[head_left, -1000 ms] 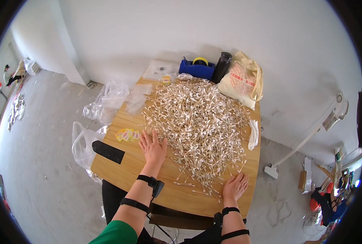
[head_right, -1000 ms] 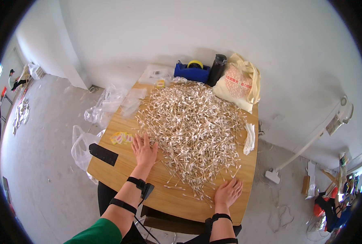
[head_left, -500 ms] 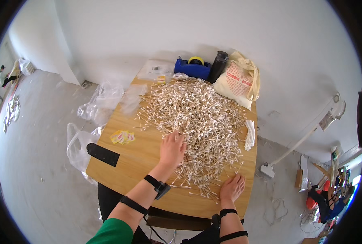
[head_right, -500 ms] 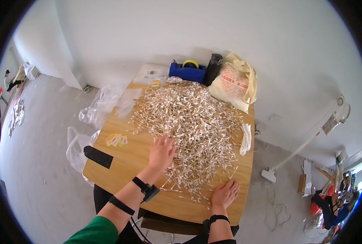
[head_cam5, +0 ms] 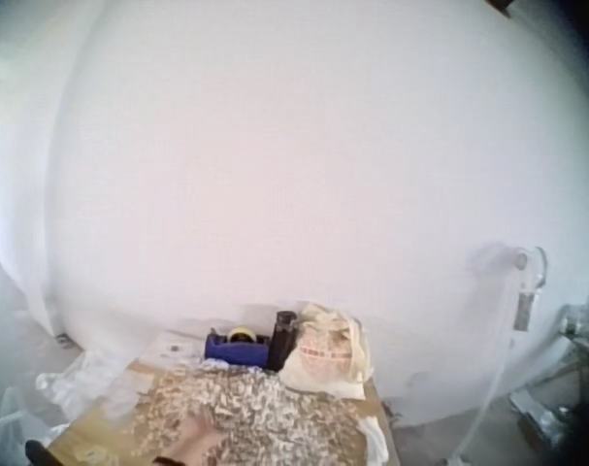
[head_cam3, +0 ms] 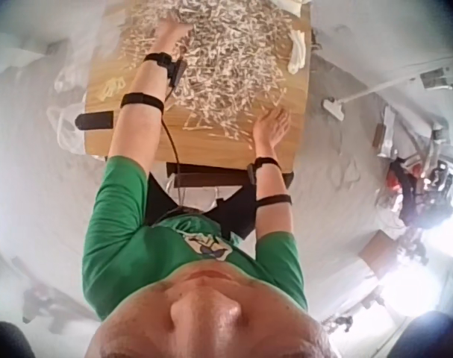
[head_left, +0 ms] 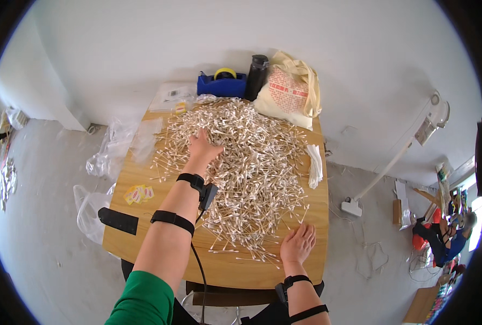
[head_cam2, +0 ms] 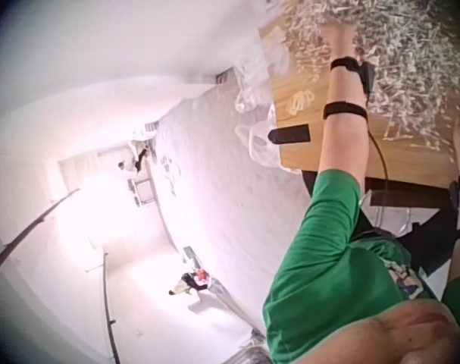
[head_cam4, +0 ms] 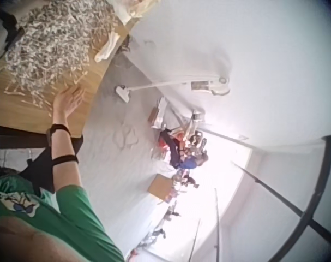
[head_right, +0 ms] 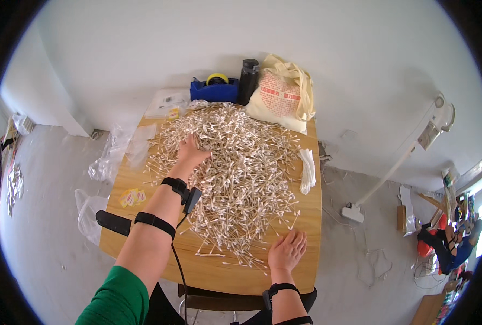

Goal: Sorting and organizing a large pile of cotton swabs on a wooden table.

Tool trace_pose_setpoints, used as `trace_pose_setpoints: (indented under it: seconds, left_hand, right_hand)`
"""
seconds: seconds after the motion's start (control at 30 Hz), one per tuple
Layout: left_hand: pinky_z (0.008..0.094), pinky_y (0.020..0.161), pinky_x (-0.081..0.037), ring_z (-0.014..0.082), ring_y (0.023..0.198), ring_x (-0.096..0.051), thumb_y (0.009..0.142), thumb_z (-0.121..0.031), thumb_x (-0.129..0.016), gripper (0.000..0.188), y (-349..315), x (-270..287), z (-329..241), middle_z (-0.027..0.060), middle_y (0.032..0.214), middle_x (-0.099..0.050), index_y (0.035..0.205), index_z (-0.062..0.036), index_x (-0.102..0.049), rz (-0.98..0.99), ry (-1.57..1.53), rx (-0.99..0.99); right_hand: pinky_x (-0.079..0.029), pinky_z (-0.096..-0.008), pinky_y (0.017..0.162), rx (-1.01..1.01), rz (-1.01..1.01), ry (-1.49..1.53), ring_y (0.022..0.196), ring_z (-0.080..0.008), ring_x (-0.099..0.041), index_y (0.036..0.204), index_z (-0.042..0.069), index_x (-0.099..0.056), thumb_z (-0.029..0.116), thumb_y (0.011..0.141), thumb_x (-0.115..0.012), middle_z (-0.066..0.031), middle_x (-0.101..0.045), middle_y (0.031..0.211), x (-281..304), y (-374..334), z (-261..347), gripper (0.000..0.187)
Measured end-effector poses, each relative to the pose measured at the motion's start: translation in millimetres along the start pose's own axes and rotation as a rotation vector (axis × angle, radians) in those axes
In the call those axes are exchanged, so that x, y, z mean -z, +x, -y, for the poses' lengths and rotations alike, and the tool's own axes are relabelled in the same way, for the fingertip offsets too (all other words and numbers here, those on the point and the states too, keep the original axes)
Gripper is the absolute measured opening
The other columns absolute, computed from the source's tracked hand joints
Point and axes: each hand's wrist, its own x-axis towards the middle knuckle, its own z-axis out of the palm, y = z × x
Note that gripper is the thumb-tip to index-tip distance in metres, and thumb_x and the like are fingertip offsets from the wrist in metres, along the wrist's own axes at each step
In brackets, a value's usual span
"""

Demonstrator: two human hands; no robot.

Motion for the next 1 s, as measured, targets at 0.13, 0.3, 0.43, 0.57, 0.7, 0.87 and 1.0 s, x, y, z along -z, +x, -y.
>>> trace_pose_setpoints:
  seconds: [0.13, 0.3, 0.43, 0.57, 0.7, 0.87, 1.0]
  left_hand:
    - [0.043, 0.106, -0.042, 0.0426, 0.127, -0.044, 0.063, -0.034, -0.086, 0.11, 17.7, -3.3, 2.6, 0.0284, 0.145, -0.025, 0.15, -0.0126, -0.021, 0.018, -0.128, 0.071]
    - [0.0408, 0.107, -0.042, 0.0406, 0.132, -0.041, 0.06, -0.037, -0.09, 0.115, 17.1, -24.7, -2.3, 0.026, 0.149, -0.022, 0.149, -0.0124, -0.023, -0.112, -0.016, 0.08]
    - [0.0416, 0.106, -0.042, 0.0381, 0.132, -0.039, 0.059, -0.027, -0.089, 0.109, 34.8, -28.0, 13.5, 0.0227, 0.147, -0.029, 0.148, -0.0122, -0.027, -0.217, -0.096, 0.098]
    - [0.0407, 0.104, -0.044, 0.0371, 0.129, -0.042, 0.058, -0.021, -0.085, 0.1, 33.1, -18.8, 15.9, 0.0213, 0.142, -0.036, 0.144, -0.0097, -0.035, -0.131, -0.28, 0.067]
    - [0.0402, 0.101, -0.046, 0.0347, 0.124, -0.049, 0.066, -0.012, -0.075, 0.083, 0.5, -3.5, -3.1, 0.0183, 0.14, -0.041, 0.141, -0.009, -0.04, -0.19, -0.214, -0.096]
    - [0.0422, 0.1, -0.047, 0.0351, 0.124, -0.049, 0.072, -0.006, -0.069, 0.071, -40.3, 25.3, -14.1, 0.0141, 0.138, -0.045, 0.138, -0.0117, -0.044, -0.32, -0.118, -0.376]
    - [0.0429, 0.096, -0.051, 0.0342, 0.123, -0.051, 0.078, -0.001, -0.066, 0.061, -84.9, 20.1, -28.8, 0.0115, 0.137, -0.047, 0.134, -0.0142, -0.048, -0.329, 0.13, -0.638]
  right_hand:
    - [-0.025, -0.0498, 0.113, -0.029, 0.025, 0.001, 0.135, -0.0389, -0.034, 0.13, -0.003, -0.045, 0.022, 0.091, -0.051, -0.0228, -0.043, 0.135, 1.3, 0.6, -0.8, 0.046]
    - [-0.024, -0.0493, 0.113, -0.033, 0.052, 0.028, 0.136, -0.0387, -0.032, 0.131, -0.003, -0.045, 0.023, 0.092, -0.049, -0.0228, -0.042, 0.136, 4.2, 1.5, -0.1, 0.047]
    - [-0.025, -0.0493, 0.113, -0.027, 0.054, 0.035, 0.136, -0.0387, -0.033, 0.13, -0.003, -0.046, 0.024, 0.093, -0.05, -0.0227, -0.042, 0.136, 2.9, -0.1, 2.5, 0.046]
    - [-0.026, -0.0491, 0.112, -0.011, 0.012, 0.025, 0.135, -0.0386, -0.034, 0.129, -0.003, -0.047, 0.023, 0.092, -0.051, -0.0229, -0.043, 0.135, 2.3, -0.7, -0.3, 0.045]
    - [-0.027, -0.0488, 0.112, -0.02, -0.007, 0.008, 0.134, -0.0383, -0.035, 0.128, -0.003, -0.048, 0.023, 0.092, -0.052, -0.0233, -0.044, 0.134, 2.3, 0.1, -5.1, 0.045]
    - [-0.027, -0.0485, 0.112, 0.001, -0.019, 0.016, 0.134, -0.0381, -0.036, 0.128, -0.003, -0.048, 0.024, 0.092, -0.052, -0.0231, -0.044, 0.134, 0.5, 0.9, 1.4, 0.045]
    - [-0.027, -0.0485, 0.112, 0.003, -0.027, 0.009, 0.133, -0.0383, -0.037, 0.128, -0.003, -0.048, 0.023, 0.092, -0.052, -0.023, -0.045, 0.133, 1.6, 0.8, -0.5, 0.045]
